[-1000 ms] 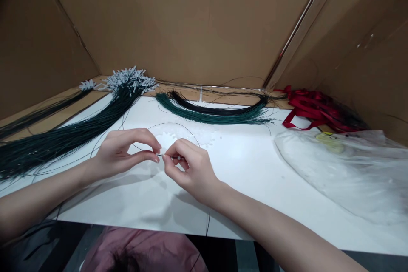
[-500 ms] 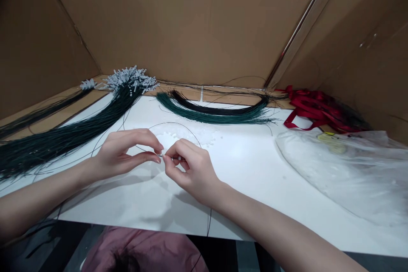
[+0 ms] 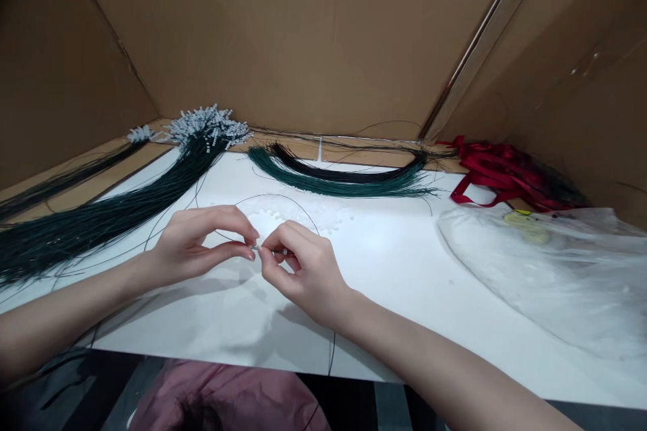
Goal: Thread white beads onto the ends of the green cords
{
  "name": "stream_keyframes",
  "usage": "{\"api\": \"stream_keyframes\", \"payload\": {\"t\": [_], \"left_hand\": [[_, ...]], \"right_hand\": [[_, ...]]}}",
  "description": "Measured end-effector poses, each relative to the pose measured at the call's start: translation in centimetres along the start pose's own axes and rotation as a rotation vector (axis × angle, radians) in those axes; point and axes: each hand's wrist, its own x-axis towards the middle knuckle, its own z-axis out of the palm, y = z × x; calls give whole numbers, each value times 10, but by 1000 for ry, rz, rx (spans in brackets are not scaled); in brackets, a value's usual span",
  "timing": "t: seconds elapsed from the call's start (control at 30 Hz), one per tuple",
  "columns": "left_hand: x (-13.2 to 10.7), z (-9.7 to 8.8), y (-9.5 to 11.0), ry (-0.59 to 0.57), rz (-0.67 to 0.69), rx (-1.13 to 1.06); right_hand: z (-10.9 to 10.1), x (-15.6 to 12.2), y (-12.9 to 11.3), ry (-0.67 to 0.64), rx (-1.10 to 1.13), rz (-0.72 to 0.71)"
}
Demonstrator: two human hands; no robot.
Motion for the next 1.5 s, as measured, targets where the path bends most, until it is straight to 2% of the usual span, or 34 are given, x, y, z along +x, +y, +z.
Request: {"api": "stream_keyframes", "payload": {"t": [1.5], "left_hand": [[-4,4,-1,74,-125,-167]], "right_hand": [[1,-1,-1,37,23,-53]]}}
